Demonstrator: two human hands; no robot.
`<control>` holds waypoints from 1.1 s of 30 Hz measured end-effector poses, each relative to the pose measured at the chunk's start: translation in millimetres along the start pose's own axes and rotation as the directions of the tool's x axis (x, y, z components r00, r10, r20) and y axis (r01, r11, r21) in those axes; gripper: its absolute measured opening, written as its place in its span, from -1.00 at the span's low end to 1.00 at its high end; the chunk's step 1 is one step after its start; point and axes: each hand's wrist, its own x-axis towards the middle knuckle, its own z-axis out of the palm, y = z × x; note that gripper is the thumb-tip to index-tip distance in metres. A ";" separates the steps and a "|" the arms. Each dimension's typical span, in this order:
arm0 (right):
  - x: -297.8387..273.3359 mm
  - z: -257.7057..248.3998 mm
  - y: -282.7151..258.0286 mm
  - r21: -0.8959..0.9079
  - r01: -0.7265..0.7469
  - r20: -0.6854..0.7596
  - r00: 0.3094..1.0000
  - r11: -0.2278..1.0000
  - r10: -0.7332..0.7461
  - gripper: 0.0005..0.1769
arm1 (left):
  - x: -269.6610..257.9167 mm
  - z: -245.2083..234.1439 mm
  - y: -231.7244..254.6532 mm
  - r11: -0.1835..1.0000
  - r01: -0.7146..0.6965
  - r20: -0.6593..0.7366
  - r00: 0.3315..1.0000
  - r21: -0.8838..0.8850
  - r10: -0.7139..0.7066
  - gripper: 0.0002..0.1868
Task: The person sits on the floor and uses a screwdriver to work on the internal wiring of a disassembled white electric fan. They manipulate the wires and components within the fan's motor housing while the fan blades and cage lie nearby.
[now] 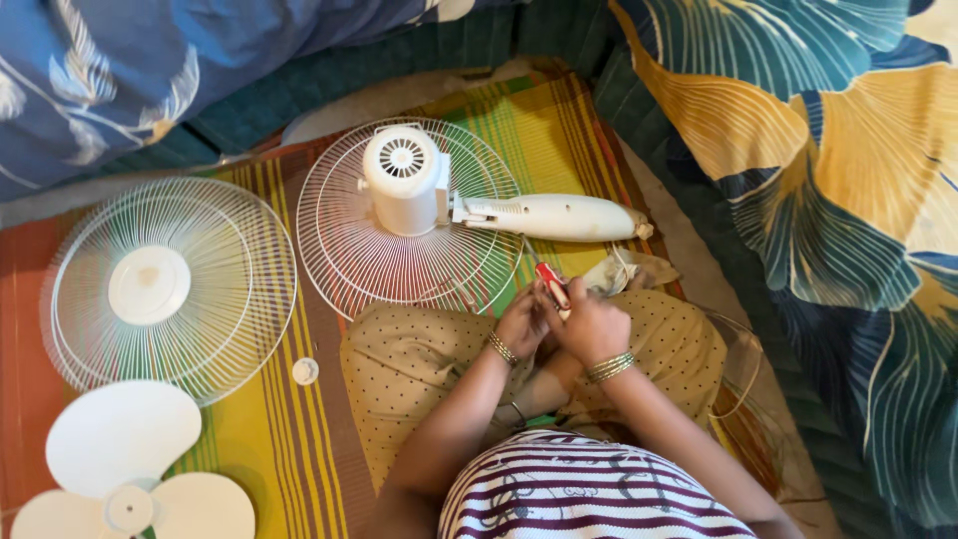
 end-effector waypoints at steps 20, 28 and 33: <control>-16.6 -31.8 -5.7 0.085 0.188 -0.262 0.952 0.979 -0.160 -0.34 | 5.1 53.2 18.2 1.000 0.010 -0.015 1.000 0.025 -0.010 -0.67; -17.0 -24.9 0.6 0.016 0.165 -0.163 0.974 0.986 -0.160 -0.43 | 10.1 42.8 22.4 0.989 0.039 -0.018 0.999 0.139 -0.037 -0.63; 4.7 -7.4 6.7 0.037 -0.063 -0.061 0.996 0.997 0.065 -0.43 | -7.8 64.9 37.9 0.992 0.080 0.096 0.991 0.098 -0.090 -0.51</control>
